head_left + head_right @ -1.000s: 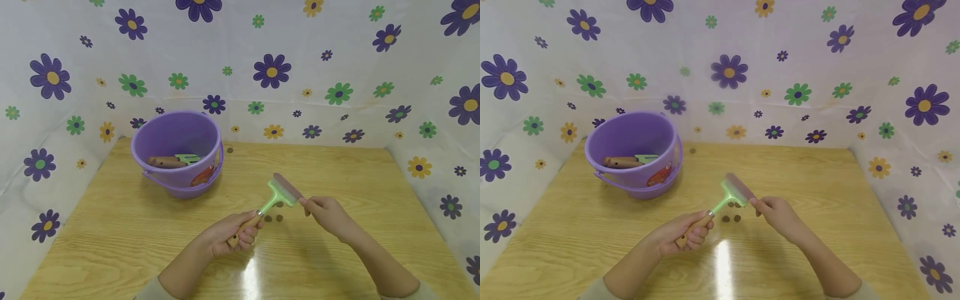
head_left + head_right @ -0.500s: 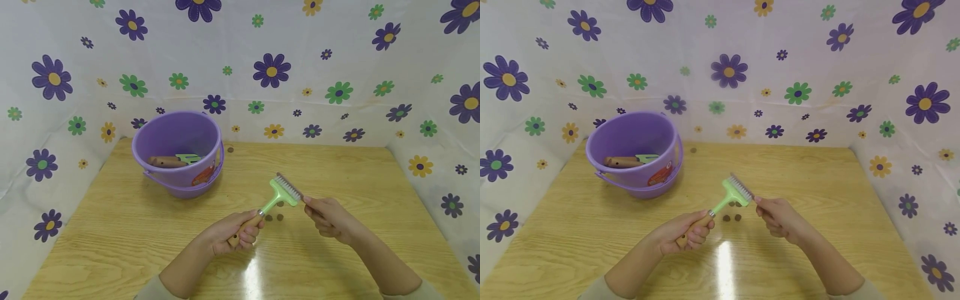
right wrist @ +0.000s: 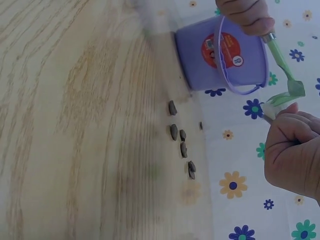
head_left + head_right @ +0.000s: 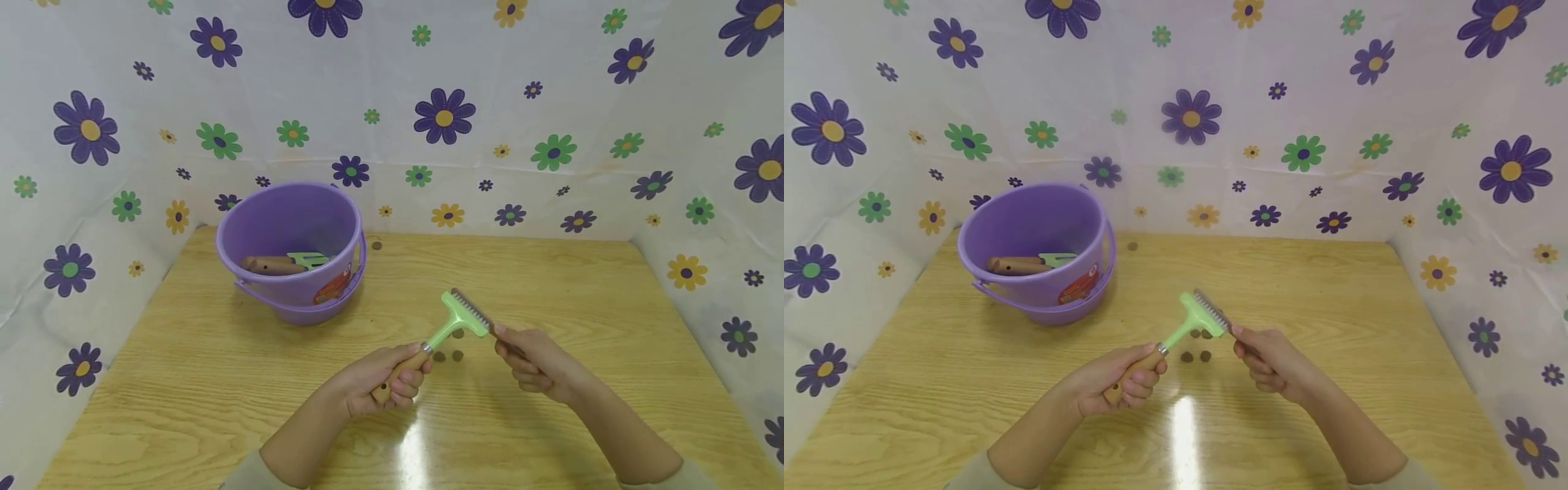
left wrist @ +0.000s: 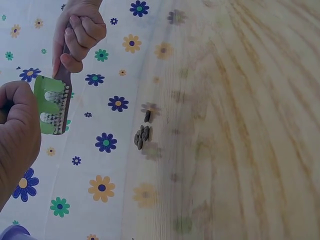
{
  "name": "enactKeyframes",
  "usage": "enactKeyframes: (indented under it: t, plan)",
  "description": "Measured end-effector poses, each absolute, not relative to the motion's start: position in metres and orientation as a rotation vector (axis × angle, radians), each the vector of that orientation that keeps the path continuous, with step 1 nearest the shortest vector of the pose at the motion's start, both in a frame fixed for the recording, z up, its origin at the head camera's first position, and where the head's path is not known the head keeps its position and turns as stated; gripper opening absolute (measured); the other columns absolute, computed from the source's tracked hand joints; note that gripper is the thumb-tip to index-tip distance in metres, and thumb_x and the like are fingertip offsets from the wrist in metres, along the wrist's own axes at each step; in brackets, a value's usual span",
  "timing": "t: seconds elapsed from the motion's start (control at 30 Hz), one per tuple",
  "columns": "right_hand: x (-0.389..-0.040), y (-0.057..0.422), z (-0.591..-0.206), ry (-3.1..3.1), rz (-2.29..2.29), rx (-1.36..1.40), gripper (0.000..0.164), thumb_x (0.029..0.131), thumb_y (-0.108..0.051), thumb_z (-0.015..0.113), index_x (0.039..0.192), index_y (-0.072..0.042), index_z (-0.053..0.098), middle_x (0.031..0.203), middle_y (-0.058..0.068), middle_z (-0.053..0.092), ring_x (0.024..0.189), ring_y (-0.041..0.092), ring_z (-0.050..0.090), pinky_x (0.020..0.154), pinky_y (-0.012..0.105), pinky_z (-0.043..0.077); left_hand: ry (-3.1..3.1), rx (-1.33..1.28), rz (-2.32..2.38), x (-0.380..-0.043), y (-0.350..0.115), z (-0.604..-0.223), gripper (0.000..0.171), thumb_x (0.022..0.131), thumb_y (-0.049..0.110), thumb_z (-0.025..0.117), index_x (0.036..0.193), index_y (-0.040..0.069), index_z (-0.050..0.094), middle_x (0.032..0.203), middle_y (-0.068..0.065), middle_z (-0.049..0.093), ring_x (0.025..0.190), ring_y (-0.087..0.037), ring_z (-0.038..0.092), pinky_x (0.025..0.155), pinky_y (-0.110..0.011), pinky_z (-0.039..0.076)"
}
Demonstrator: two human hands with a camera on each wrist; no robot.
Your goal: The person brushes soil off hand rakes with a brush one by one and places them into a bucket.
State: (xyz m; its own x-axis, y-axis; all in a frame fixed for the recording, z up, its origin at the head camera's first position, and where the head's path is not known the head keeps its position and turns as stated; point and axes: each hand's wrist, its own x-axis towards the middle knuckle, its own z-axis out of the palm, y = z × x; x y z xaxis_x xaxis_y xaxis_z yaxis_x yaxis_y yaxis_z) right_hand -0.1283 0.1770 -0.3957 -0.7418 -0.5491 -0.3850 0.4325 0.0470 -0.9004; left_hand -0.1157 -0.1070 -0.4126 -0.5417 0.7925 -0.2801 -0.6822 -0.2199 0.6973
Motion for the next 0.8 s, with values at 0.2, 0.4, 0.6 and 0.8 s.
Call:
enactKeyframes:
  t: [0.2, 0.4, 0.6, 0.8]
  plan:
    - [-0.132, 0.178, -0.403, 1.784, -1.690, -0.073, 0.037, 0.099, -0.039, 0.045, 0.073, -0.012, 0.052, 0.045, -0.013, 0.032, 0.033, -0.002, 0.028, 0.034, 0.013, 0.023, 1.000, 0.164, 1.916, -0.118, -0.107, -0.411, 0.032, 0.103, 0.033, 0.034, 0.091, 0.010, 0.051, 0.059, 0.012, 0.044, 0.047, 0.005, 0.039, 0.043, -0.008, 0.033]
    - [-0.136, 0.181, -0.408, 1.897, -1.636, -0.058, 0.037, 0.100, -0.036, 0.043, 0.073, -0.013, 0.051, 0.046, -0.013, 0.031, 0.036, -0.001, 0.025, 0.035, 0.013, 0.022, 1.002, 0.162, 1.925, -0.119, -0.107, -0.412, 0.032, 0.104, 0.031, 0.032, 0.091, 0.009, 0.051, 0.059, 0.012, 0.043, 0.047, 0.005, 0.039, 0.043, -0.008, 0.034]
    - [-0.138, 0.181, -0.407, 1.974, -1.639, -0.005, 0.037, 0.099, -0.039, 0.045, 0.075, -0.011, 0.050, 0.046, -0.012, 0.029, 0.037, 0.000, 0.023, 0.036, 0.014, 0.021, 0.997, 0.171, 1.926, -0.119, -0.107, -0.413, 0.032, 0.104, 0.032, 0.031, 0.090, 0.010, 0.051, 0.059, 0.012, 0.044, 0.047, 0.005, 0.039, 0.043, -0.008, 0.034]
    - [-0.135, 0.174, -0.393, 2.201, -1.615, 0.031, 0.038, 0.099, -0.036, 0.046, 0.079, -0.005, 0.051, 0.048, -0.009, 0.030, 0.039, 0.002, 0.023, 0.036, 0.016, 0.020, 1.006, 0.164, 1.935, -0.120, -0.108, -0.416, 0.032, 0.103, 0.033, 0.034, 0.091, 0.010, 0.051, 0.060, 0.012, 0.044, 0.048, 0.005, 0.040, 0.044, -0.007, 0.035]
